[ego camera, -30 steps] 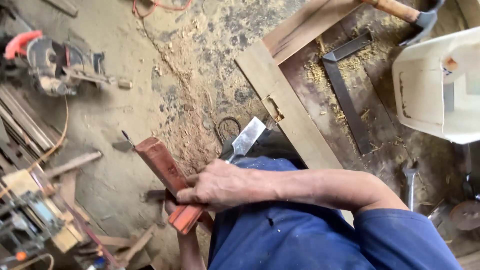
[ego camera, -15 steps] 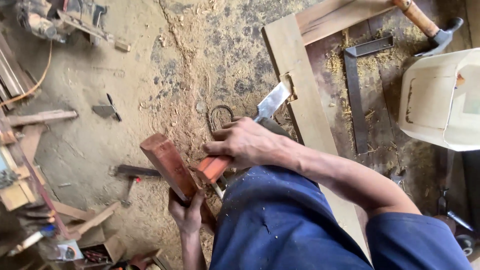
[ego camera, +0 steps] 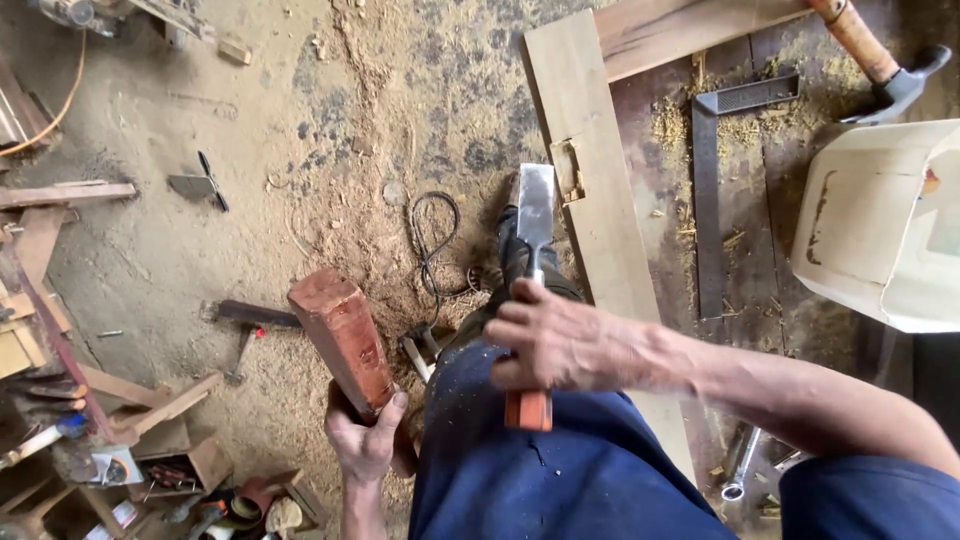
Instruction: Using a chisel and a wooden mallet to manually carve a mortise slot into a wooden board.
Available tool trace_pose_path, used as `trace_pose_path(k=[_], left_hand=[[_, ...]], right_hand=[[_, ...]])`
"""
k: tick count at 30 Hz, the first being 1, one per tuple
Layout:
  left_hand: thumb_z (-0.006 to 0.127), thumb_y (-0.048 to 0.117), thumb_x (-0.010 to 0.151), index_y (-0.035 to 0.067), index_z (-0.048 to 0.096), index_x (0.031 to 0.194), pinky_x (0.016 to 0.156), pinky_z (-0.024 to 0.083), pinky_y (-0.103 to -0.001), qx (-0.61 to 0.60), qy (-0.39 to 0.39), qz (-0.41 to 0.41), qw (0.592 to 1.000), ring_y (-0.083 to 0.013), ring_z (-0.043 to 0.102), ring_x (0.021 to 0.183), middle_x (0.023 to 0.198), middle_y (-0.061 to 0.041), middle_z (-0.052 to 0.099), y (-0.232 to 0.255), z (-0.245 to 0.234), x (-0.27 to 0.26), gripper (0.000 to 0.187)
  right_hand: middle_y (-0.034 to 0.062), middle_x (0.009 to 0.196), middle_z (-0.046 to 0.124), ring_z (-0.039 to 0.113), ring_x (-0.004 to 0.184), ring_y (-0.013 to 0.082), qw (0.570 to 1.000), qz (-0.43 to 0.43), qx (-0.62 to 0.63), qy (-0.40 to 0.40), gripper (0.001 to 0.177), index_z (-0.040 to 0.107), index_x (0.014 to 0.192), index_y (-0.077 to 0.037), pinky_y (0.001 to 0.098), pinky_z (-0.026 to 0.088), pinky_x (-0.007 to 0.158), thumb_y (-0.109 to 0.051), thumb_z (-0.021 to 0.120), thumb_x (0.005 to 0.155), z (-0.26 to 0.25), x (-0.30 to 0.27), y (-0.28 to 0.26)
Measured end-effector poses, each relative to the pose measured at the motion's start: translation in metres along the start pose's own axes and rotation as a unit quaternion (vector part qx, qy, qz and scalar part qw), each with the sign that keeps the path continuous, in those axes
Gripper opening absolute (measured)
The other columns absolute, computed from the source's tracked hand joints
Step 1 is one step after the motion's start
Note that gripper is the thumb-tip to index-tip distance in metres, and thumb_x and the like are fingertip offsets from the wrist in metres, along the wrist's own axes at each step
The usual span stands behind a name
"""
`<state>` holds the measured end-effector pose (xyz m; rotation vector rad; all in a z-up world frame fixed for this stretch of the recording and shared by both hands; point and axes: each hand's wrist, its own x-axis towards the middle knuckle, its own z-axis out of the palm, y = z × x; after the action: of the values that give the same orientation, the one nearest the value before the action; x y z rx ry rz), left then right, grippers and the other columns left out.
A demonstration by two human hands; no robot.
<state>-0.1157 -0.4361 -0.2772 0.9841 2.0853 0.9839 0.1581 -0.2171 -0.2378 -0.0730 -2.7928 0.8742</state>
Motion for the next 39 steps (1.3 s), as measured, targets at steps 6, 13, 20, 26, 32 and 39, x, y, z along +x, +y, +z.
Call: trace_pose_path(k=[6, 13, 20, 26, 32, 39], left_hand=[[0.079, 0.034, 0.074, 0.002, 0.059, 0.107, 0.051, 0.055, -0.025, 0.009, -0.049, 0.070, 0.996, -0.0149, 0.061, 0.064, 0.079, -0.002, 0.064, 0.019, 0.011, 0.000, 0.050], [0.082, 0.039, 0.067, 0.006, 0.061, 0.096, 0.043, 0.053, -0.029, 0.094, -0.095, 0.100, 0.986, -0.0146, 0.062, 0.052, 0.071, -0.001, 0.065, 0.048, 0.012, -0.019, 0.049], [0.069, 0.049, 0.085, 0.004, 0.059, 0.125, 0.065, 0.064, -0.039, 0.036, -0.200, 0.248, 0.947, -0.0291, 0.076, 0.075, 0.097, -0.015, 0.074, 0.092, 0.028, -0.018, 0.061], [0.056, 0.049, 0.097, -0.001, 0.057, 0.128, 0.078, 0.063, -0.041, 0.123, -0.213, 0.382, 0.891, -0.0258, 0.075, 0.086, 0.103, -0.012, 0.071, 0.120, 0.038, -0.022, 0.058], [0.046, 0.050, 0.104, -0.003, 0.056, 0.129, 0.070, 0.057, -0.044, 0.120, -0.264, 0.414, 0.863, -0.0308, 0.071, 0.082, 0.103, -0.017, 0.070, 0.133, 0.044, -0.020, 0.060], [0.056, 0.036, 0.109, 0.022, 0.048, 0.149, 0.066, 0.052, -0.050, 0.129, -0.296, 0.466, 0.824, -0.0322, 0.059, 0.079, 0.103, -0.016, 0.059, 0.166, 0.051, -0.016, 0.043]], right_hand=[[0.0002, 0.098, 0.057, 0.054, 0.089, 0.0231, 0.998, 0.011, -0.043, -0.034, 0.024, 0.067, 0.107, -0.025, 0.0540, 0.043, 0.089, -0.020, 0.078, 0.087, 0.004, -0.023, 0.011], [0.0139, 0.103, 0.054, 0.058, 0.108, 0.0350, 0.989, -0.047, 0.037, 0.137, 0.005, 0.056, 0.102, -0.013, 0.0639, 0.037, 0.101, -0.009, 0.059, 0.099, -0.020, -0.037, 0.017], [0.0111, 0.110, 0.060, 0.054, 0.113, 0.0370, 0.969, -0.037, 0.082, 0.231, 0.020, 0.064, 0.100, -0.016, 0.0636, 0.035, 0.097, -0.032, 0.053, 0.105, 0.009, -0.050, 0.018], [0.0089, 0.097, 0.059, 0.056, 0.096, 0.0309, 0.962, -0.063, 0.069, 0.255, 0.042, 0.064, 0.099, -0.010, 0.0655, 0.027, 0.107, -0.039, 0.036, 0.111, 0.017, -0.048, 0.016], [0.0111, 0.100, 0.061, 0.057, 0.099, 0.0305, 0.959, -0.049, 0.081, 0.268, 0.015, 0.059, 0.103, -0.010, 0.0682, 0.031, 0.108, -0.014, 0.045, 0.105, 0.027, -0.069, 0.020], [0.0105, 0.086, 0.064, 0.063, 0.082, 0.0320, 0.922, -0.032, 0.094, 0.374, 0.019, 0.052, 0.095, -0.007, 0.0575, 0.050, 0.094, -0.016, 0.069, 0.095, 0.003, -0.062, 0.017]])
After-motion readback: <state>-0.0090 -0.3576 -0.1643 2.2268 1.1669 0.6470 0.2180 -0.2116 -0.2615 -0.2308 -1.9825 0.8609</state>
